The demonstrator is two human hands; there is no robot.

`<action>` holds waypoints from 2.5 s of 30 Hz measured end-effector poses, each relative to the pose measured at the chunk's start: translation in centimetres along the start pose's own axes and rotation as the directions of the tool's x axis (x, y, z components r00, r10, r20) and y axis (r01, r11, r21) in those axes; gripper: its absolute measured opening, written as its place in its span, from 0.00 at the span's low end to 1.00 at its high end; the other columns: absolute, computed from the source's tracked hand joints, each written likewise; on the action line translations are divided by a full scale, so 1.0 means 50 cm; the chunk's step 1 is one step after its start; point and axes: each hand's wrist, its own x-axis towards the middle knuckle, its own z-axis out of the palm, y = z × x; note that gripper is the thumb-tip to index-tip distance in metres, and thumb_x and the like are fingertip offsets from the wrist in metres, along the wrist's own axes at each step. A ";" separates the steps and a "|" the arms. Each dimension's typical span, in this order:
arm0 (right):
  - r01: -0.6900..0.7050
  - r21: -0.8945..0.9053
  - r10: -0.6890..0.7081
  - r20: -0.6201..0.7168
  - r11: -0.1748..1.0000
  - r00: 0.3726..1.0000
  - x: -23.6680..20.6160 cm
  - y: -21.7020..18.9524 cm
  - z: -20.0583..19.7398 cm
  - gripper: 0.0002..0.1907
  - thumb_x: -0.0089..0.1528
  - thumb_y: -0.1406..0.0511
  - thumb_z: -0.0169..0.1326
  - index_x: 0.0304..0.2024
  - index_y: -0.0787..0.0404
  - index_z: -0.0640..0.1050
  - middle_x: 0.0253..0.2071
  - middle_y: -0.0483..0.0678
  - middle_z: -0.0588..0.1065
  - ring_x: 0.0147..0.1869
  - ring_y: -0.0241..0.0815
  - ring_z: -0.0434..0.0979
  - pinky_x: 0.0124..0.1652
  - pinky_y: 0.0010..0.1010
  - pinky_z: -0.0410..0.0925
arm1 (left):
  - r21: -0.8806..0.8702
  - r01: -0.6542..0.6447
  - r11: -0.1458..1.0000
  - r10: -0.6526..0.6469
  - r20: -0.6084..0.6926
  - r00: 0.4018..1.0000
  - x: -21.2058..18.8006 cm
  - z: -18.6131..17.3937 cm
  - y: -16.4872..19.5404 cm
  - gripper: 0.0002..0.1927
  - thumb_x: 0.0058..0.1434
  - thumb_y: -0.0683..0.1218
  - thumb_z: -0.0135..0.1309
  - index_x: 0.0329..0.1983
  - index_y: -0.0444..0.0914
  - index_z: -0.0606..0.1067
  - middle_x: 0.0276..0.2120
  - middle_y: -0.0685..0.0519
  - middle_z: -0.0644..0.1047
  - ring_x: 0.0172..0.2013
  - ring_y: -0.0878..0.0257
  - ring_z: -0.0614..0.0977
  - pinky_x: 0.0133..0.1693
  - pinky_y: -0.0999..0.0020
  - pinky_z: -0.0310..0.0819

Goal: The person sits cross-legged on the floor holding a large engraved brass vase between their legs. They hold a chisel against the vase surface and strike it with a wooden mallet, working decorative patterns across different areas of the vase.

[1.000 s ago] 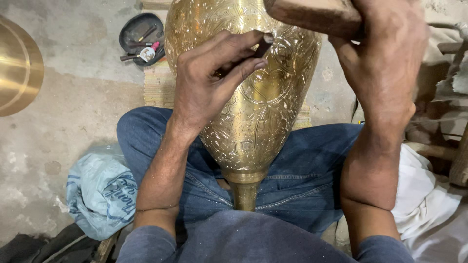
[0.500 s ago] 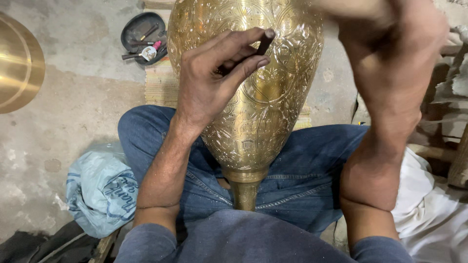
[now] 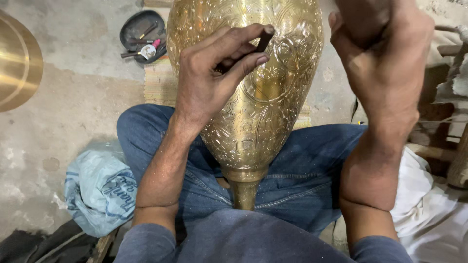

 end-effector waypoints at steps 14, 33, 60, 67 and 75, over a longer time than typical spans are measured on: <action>0.130 -0.061 -0.129 0.029 0.990 0.991 -0.005 0.034 0.014 0.11 0.66 0.73 0.58 0.51 0.66 0.76 0.37 0.51 0.77 0.38 0.42 0.78 0.38 0.32 0.71 | -0.026 0.031 0.999 -0.031 0.011 0.999 0.001 -0.005 0.011 0.18 0.71 0.42 0.66 0.61 0.39 0.76 0.45 0.53 0.82 0.44 0.66 0.89 0.46 0.75 0.90; -0.069 -0.070 0.072 0.042 0.995 0.997 0.008 0.002 0.006 0.09 0.67 0.70 0.63 0.41 0.63 0.73 0.31 0.48 0.74 0.32 0.44 0.74 0.36 0.36 0.65 | -0.033 0.042 0.999 -0.041 0.030 0.999 0.005 -0.006 0.013 0.18 0.69 0.41 0.66 0.60 0.38 0.76 0.43 0.53 0.83 0.44 0.65 0.89 0.47 0.72 0.89; 0.098 -0.049 -0.097 0.028 0.994 0.995 -0.020 0.035 0.009 0.07 0.67 0.74 0.60 0.45 0.63 0.75 0.36 0.48 0.78 0.37 0.42 0.81 0.39 0.34 0.71 | -0.011 0.011 1.000 -0.011 0.030 1.000 0.003 -0.006 0.007 0.17 0.70 0.41 0.66 0.59 0.37 0.77 0.43 0.52 0.83 0.45 0.64 0.89 0.47 0.72 0.89; 0.094 -0.055 -0.092 0.042 0.994 0.995 -0.019 0.012 -0.013 0.07 0.67 0.74 0.59 0.47 0.63 0.76 0.38 0.49 0.79 0.39 0.46 0.81 0.40 0.35 0.71 | 0.022 -0.004 1.000 0.003 0.036 0.999 0.004 -0.009 0.005 0.17 0.69 0.41 0.67 0.58 0.37 0.77 0.44 0.51 0.83 0.44 0.63 0.89 0.46 0.71 0.89; 0.057 -0.025 -0.057 0.023 0.998 0.998 -0.015 0.022 -0.001 0.11 0.68 0.69 0.65 0.39 0.62 0.73 0.30 0.50 0.74 0.30 0.47 0.75 0.33 0.38 0.65 | 0.028 0.040 0.999 -0.041 0.041 0.998 0.002 -0.006 0.011 0.17 0.69 0.41 0.67 0.59 0.38 0.78 0.43 0.53 0.83 0.41 0.65 0.89 0.44 0.72 0.88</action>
